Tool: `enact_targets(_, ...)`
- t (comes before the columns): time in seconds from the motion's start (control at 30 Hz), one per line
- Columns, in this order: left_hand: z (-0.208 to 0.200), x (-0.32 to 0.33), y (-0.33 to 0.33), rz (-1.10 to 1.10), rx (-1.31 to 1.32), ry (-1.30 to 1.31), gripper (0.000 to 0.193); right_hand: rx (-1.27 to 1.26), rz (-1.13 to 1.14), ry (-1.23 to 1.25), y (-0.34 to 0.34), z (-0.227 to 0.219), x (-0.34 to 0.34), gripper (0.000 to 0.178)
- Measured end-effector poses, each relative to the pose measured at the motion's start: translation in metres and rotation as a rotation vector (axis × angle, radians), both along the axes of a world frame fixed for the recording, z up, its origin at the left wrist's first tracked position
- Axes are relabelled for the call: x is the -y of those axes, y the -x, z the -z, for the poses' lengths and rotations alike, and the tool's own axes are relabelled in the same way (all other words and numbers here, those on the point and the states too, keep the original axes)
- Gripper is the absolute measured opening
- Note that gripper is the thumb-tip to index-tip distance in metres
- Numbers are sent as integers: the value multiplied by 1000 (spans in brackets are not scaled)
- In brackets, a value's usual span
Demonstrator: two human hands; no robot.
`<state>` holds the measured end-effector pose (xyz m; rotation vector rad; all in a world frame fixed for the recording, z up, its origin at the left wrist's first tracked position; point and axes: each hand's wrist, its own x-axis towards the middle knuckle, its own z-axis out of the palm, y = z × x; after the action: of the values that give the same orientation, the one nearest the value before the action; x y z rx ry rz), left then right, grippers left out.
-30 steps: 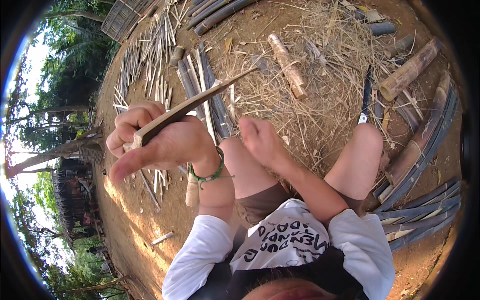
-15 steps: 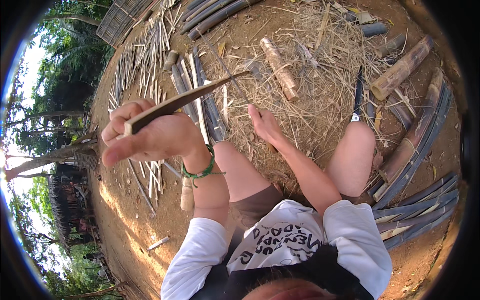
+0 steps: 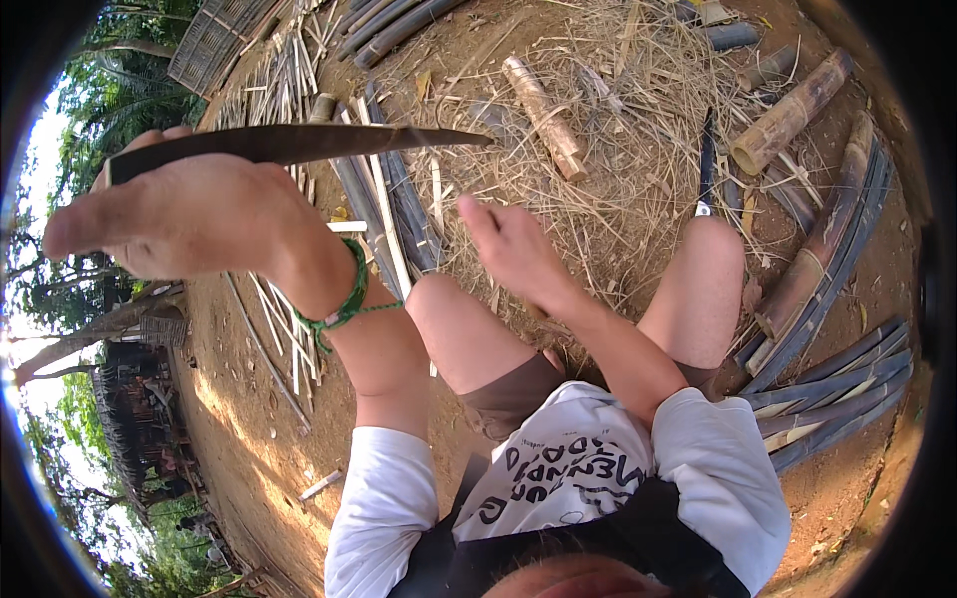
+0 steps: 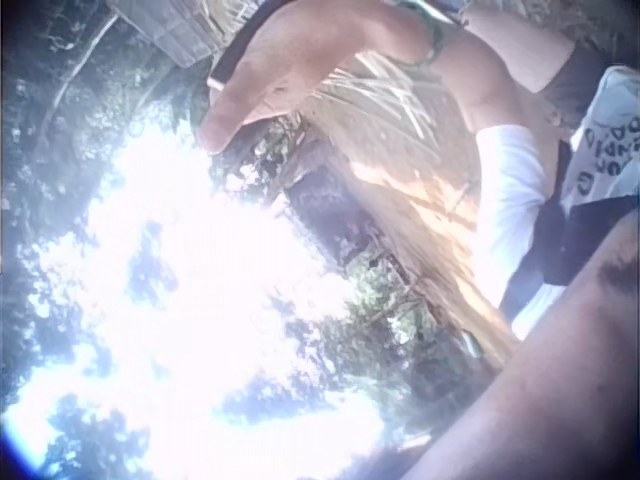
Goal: The person scrapes and shaves long bamboo strips using a machete and a knife, moving the tools along the length of the wood.
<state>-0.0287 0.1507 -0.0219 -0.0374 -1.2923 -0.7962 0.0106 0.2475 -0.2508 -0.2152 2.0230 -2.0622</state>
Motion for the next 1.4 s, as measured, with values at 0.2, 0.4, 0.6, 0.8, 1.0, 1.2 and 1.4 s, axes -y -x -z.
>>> enact_targets(0.2,4,-2,14,56,0,-32,87,-296,133,112,14,24,25,62)
enact_targets(0.4,4,-25,29,95,52,14,82,355,-11,-331,94,155,-8,66)
enact_targets(0.6,-4,3,41,49,13,-13,89,-5,60,22,40,88,27,63)
enact_targets(0.8,-9,-5,49,77,35,-32,84,647,-21,-364,96,261,23,77)
enact_targets(1.0,-20,23,71,76,41,97,77,585,-72,-483,105,338,15,86)
enact_targets(1.2,-57,67,80,-55,46,66,72,688,70,-310,51,313,22,86)
enact_targets(1.4,-85,114,60,-29,5,19,61,579,-53,-437,0,226,11,82)
